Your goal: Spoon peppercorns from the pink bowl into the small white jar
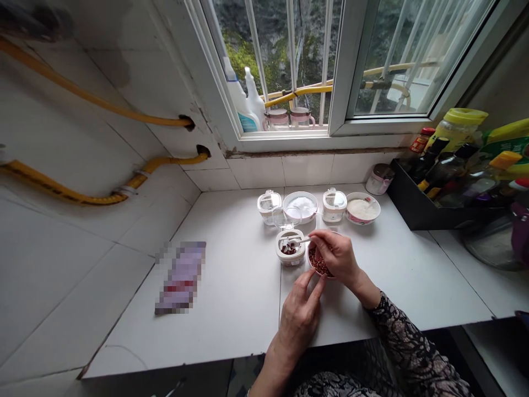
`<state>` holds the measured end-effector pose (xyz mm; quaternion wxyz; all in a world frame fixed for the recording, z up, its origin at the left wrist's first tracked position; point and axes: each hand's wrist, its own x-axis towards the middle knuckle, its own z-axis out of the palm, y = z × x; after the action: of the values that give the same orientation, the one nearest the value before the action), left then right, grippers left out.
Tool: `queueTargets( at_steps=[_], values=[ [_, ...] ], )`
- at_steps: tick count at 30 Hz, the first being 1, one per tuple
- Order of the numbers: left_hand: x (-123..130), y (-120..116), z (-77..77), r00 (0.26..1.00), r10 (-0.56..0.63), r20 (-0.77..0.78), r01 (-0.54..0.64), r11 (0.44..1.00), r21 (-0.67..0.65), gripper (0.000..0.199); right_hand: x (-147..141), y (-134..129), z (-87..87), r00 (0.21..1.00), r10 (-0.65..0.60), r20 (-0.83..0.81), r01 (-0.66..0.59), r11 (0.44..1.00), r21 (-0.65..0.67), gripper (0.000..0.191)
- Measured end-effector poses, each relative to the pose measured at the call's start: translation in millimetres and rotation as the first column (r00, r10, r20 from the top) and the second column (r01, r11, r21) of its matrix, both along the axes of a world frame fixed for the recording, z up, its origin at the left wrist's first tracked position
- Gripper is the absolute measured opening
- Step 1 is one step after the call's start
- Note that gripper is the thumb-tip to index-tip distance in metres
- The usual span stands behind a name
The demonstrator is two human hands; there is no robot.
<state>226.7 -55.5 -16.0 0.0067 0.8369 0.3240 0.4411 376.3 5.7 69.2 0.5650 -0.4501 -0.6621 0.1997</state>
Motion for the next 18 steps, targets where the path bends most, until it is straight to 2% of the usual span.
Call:
queueTargets(
  at_steps=[2, 4, 8, 12, 15, 18],
  values=[
    [0, 0, 0.3, 1.0, 0.009, 0.005, -0.009, 1.0, 0.002, 0.069, 0, -3, -1.2, 0.986, 0.028, 0.165, -0.051, 0.989, 0.136, 0.018],
    [0, -1, 1.3, 1.0, 0.008, -0.002, -0.008, 1.0, -0.003, 0.069, 6, -6, 0.1, 0.98, -0.007, 0.198, -0.026, 0.986, 0.165, 0.019],
    [-1, -1, 3.8, 1.0, -0.011, -0.016, 0.011, 1.0, -0.023, 0.07, 28, -6, 2.9, 0.984, -0.137, 0.115, 0.135, 0.991, 0.018, 0.018],
    [-1, -1, 4.7, 1.0, -0.011, -0.005, 0.011, 1.0, -0.019, 0.069, 42, 0, -4.9, 0.941, -0.197, 0.276, 0.228, 0.97, -0.087, 0.021],
    [-1, -1, 4.2, 1.0, -0.005, -0.008, 0.005, 1.0, -0.021, 0.068, 42, 3, -12.1, 0.91, -0.187, 0.371, 0.249, 0.96, -0.127, 0.023],
    [-1, -1, 4.0, 1.0, -0.003, -0.01, 0.003, 1.0, -0.023, 0.067, 39, 3, -13.3, 0.929, -0.146, 0.341, 0.225, 0.952, -0.207, 0.025]
  ],
)
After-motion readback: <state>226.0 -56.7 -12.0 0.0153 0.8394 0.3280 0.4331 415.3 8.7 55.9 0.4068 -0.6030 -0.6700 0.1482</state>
